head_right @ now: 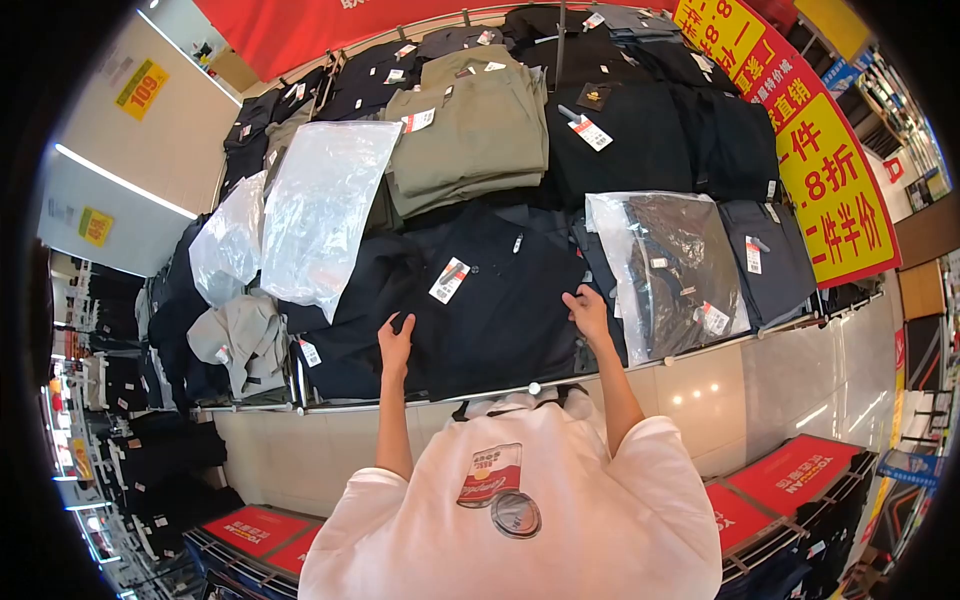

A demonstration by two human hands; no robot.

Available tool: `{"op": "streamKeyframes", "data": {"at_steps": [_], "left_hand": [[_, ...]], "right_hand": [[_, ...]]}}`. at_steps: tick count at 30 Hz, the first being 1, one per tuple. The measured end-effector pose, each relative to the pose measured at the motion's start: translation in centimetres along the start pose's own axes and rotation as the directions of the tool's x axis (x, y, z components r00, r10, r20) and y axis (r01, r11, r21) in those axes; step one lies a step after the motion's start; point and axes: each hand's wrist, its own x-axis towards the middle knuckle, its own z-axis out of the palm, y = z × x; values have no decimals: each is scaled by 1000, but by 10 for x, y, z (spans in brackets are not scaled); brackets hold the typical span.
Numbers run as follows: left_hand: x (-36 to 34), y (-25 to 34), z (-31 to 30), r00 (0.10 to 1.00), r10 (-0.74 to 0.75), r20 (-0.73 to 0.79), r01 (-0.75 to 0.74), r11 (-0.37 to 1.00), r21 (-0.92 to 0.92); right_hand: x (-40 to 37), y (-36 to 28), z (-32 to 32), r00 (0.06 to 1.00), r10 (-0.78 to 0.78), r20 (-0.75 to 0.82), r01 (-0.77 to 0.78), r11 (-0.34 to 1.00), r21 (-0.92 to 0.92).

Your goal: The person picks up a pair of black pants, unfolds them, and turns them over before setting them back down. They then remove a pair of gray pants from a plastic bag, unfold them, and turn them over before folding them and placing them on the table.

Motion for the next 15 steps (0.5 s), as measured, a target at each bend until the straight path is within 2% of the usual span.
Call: {"op": "streamKeyframes", "data": {"at_steps": [1,2,3,7,9,11,12,13,14,15], "left_hand": [[-3,12,-4,1000,1,-1,-1,1000,3],[-7,25,-9,1000,-8,11,9,999,-39],[-10,32,-13,1000,-17,20,19,997,-81],[-8,23,-23,999,-44,-7,41,972,-230],[-9,18,-25,1000,-13,25,19,975,-222],[-13,15,-25,983,-22,183,69,964,-255],[-16,13,-27,983,-23,182,70,964,-257],[-19,11,-32,938,-56,342,124,975,-182],[-22,8,-38,867,-97,490,165,981,-98],[-25,6,-44,770,-145,621,192,981,-9]], "right_hand": [[0,-6,1,997,-71,-2,71,996,62],[-2,-12,1,999,-45,-15,47,989,137],[-8,-29,2,994,-76,-76,86,986,143],[2,-36,-12,974,-157,-161,180,974,138],[5,-44,-15,944,-215,-249,248,963,107],[6,-51,-19,941,-226,-250,259,960,106],[4,-58,-21,937,-218,-273,260,957,129],[3,-63,-22,933,-209,-295,262,953,152],[3,-63,-29,961,-151,-230,212,940,266],[2,-68,-29,961,-152,-230,212,941,265]]}}
